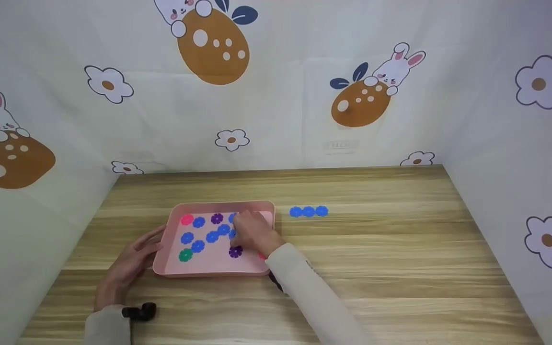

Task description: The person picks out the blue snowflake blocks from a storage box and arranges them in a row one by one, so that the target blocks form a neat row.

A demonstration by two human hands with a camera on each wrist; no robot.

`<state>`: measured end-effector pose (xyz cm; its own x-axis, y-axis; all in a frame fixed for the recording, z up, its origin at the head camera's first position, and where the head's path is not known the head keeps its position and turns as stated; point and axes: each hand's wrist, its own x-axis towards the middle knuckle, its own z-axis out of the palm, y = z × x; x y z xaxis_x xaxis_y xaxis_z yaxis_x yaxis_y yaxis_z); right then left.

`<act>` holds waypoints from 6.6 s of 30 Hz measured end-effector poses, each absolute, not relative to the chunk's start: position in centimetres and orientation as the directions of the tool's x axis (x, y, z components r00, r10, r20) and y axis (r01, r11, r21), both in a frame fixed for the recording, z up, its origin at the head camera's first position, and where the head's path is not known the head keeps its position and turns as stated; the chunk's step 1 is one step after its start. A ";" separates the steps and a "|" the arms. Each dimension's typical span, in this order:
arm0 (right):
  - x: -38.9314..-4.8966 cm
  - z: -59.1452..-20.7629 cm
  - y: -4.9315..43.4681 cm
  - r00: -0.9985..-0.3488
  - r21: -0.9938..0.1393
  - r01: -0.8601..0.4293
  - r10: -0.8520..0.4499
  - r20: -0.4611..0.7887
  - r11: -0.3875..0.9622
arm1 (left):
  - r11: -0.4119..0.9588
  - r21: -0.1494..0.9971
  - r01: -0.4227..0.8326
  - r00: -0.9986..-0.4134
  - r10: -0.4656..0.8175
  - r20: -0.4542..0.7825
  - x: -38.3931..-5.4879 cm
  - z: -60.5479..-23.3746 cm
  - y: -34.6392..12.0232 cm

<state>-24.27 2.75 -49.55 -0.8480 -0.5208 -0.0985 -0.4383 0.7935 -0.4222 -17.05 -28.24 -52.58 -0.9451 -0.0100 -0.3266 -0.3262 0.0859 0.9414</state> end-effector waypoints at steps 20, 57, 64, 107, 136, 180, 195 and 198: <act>-24.4 -49.3 2.8 -0.834 -0.411 -0.471 -0.546 -0.082 0.781 | 0.084 0.944 -0.319 -0.947 0.007 -0.320 -16.9 -52.7 -28.4; -26.2 -44.4 15.6 -0.875 -0.433 -0.465 -0.476 0.089 0.772 | 0.073 0.951 -0.302 -0.953 0.012 -0.303 -17.1 -52.9 -28.5; -26.7 -45.2 20.1 -0.905 -0.401 -0.409 -0.420 0.064 0.820 | 0.087 0.944 -0.317 -0.948 0.009 -0.319 -17.1 -52.7 -28.4; -28.2 -46.8 23.6 -0.930 -0.440 -0.322 -0.367 -0.020 0.839 | 0.045 0.948 -0.316 -0.948 0.010 -0.317 -17.2 -52.8 -28.5; -26.5 -45.0 7.0 -0.856 -0.596 -0.392 -0.515 -0.043 0.701 | 0.085 0.940 -0.330 -0.944 -0.015 -0.330 -17.0 -52.7 -28.3; -28.5 -45.6 3.4 -0.796 -0.635 -0.272 -0.540 -0.274 0.723 | 0.071 0.950 -0.304 -0.953 -0.016 -0.303 -17.0 -52.8 -28.0; -28.6 -46.6 2.1 -0.866 -0.459 -0.341 -0.464 -0.186 0.820 | 0.088 0.948 -0.306 -0.952 -0.008 -0.307 -17.1 -52.7 -28.2; -28.6 -46.8 2.0 -0.870 -0.445 -0.343 -0.458 -0.181 0.827 | 0.074 0.951 -0.301 -0.953 -0.007 -0.302 -17.1 -52.8 -28.2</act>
<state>-28.61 1.97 -46.83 -0.8701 -0.4584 -0.1808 -0.3434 0.8272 -0.4448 -17.14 -28.23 -52.80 -0.9534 -0.0066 -0.3016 -0.3013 0.0737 0.9507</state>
